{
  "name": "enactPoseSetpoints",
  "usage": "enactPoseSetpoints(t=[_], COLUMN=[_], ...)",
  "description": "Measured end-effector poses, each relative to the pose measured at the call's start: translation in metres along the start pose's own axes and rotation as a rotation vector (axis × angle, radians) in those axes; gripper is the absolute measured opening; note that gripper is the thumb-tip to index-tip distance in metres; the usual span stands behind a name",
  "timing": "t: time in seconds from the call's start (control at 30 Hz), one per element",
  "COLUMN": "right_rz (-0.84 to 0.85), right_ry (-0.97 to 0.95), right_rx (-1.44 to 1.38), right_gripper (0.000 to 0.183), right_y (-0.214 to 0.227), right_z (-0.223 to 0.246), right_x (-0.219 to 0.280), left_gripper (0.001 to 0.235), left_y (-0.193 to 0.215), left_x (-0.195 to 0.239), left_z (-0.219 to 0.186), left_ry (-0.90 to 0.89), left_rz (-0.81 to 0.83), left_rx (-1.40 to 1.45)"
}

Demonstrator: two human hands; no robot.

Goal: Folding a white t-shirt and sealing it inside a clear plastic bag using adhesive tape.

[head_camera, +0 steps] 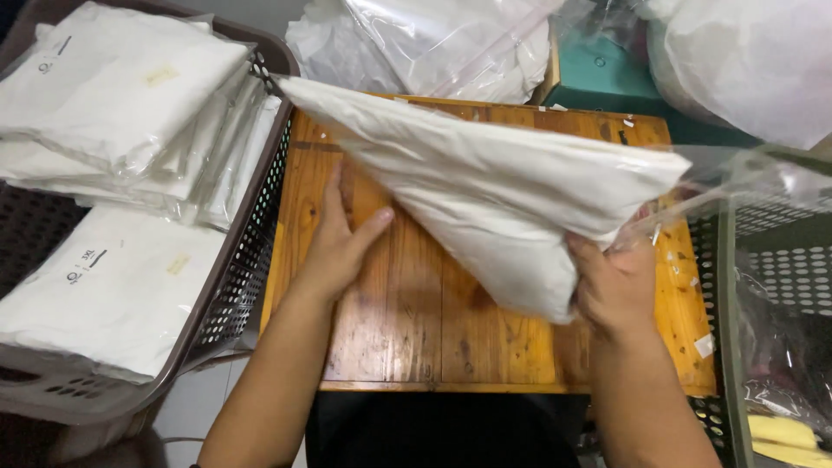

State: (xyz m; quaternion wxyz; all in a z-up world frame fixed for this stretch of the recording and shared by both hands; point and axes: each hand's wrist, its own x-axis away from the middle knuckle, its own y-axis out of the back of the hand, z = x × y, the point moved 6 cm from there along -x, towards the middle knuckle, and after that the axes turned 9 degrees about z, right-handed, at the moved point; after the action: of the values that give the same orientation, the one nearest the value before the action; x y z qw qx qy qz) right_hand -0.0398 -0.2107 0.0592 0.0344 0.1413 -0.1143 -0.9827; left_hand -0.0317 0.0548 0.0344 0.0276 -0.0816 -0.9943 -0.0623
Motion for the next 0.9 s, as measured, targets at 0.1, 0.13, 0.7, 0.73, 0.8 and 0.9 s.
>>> enactPoseSetpoints(t=[0.1,0.13,0.7,0.73,0.8,0.9], right_rz=[-0.062,-0.066,0.136,0.133,0.193,0.166], right_ry=[-0.117,-0.118,-0.793,-0.8,-0.977,-0.886], right_rx=[-0.292,-0.295,0.425,0.425,0.436,0.452], right_gripper=[0.048,0.048,0.059,0.059,0.058,0.042], right_y=[0.012,0.009,0.002,0.002,0.001,0.005], right_z=[-0.048,-0.051,-0.054,-0.047,-0.04,-0.053], right_x=[0.007,0.01,0.016,0.015,0.022,0.025], left_gripper=[0.066,0.066,0.037,0.037,0.062,0.071], left_y=[0.022,0.025,0.032,0.029,0.029,0.02], left_x=[-0.006,0.0,0.065,0.068,0.078,0.075], left_z=[0.039,0.033,0.055,0.048,0.034,0.023], left_ry=[-0.2,-0.2,0.532,0.535,0.604,0.044], left_rz=[-0.051,-0.047,-0.202,-0.195,-0.278,-0.347], left_rx=[0.074,0.07,-0.283,-0.284,-0.416,-0.979])
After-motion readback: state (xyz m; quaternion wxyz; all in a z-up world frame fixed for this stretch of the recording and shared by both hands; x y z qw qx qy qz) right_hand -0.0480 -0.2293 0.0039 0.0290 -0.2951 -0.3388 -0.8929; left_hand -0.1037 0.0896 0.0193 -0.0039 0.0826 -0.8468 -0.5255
